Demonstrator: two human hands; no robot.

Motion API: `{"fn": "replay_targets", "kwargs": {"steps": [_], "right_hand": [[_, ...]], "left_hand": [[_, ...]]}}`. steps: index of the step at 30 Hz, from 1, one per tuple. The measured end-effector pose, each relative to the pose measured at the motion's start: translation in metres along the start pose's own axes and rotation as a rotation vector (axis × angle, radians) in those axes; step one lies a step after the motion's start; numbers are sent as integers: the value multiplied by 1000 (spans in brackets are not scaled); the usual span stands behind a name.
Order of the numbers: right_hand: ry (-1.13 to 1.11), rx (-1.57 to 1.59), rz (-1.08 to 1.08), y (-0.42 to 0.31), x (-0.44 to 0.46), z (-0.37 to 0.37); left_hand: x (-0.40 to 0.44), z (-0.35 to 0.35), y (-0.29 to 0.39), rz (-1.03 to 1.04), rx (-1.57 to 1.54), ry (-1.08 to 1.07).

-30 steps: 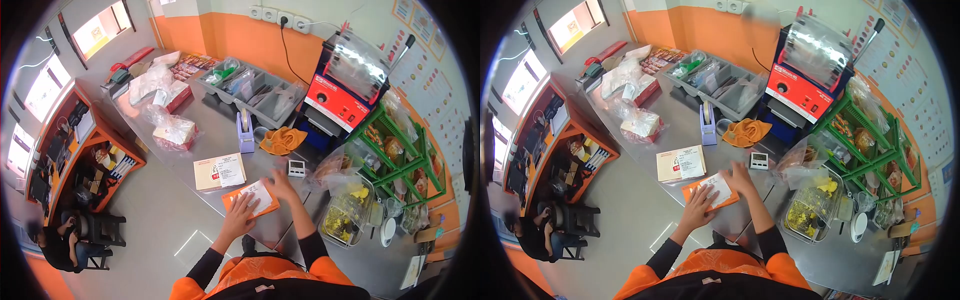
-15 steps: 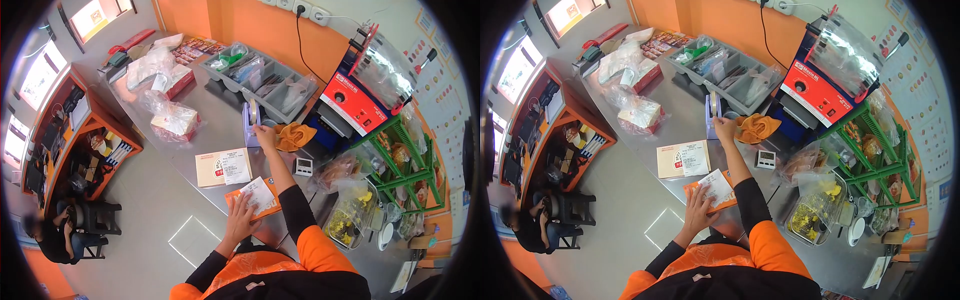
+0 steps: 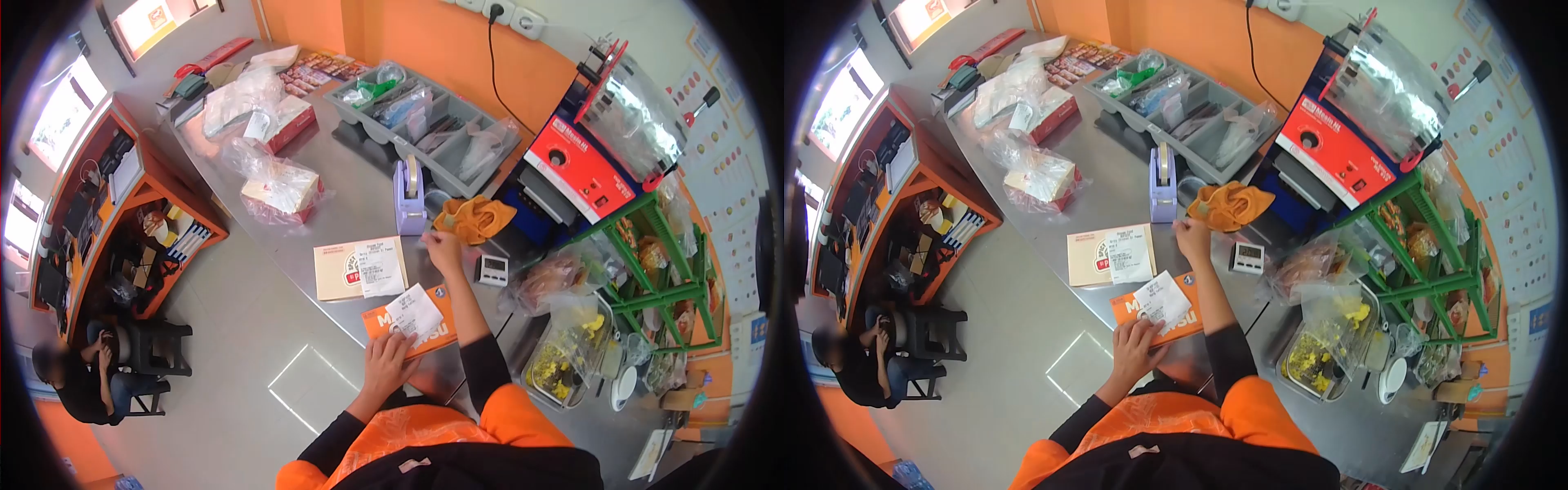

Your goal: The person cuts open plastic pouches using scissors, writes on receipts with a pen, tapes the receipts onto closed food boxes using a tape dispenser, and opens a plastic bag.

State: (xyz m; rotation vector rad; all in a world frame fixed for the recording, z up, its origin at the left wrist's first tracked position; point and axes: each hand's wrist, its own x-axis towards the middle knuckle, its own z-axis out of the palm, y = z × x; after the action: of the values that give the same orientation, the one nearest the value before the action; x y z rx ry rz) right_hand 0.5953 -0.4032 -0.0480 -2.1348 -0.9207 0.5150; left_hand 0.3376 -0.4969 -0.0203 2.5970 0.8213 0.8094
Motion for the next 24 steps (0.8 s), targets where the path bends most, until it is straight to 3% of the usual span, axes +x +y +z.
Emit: {"fn": "replay_targets", "kwargs": {"steps": [2, 4, 6, 8, 10, 24], "right_hand": [[22, 346, -115, -9, -30, -29], [-80, 242, -127, -40, -83, -75], [-97, 474, -177, -30, -130, -79], [-228, 457, -32, -23, -176, -83], [-205, 484, -13, -9, -209, -71], [-32, 493, -61, 2, -248, -19]], "left_hand": [[-6, -2, 4, -8, -7, 3], [-8, 0, 3, 1, -16, 15], [-6, 2, 3, 8, -29, 31], [-6, 3, 2, 14, -53, 41], [-6, 2, 1, 4, -72, 33], [-10, 3, 5, -55, -115, 41]]}}
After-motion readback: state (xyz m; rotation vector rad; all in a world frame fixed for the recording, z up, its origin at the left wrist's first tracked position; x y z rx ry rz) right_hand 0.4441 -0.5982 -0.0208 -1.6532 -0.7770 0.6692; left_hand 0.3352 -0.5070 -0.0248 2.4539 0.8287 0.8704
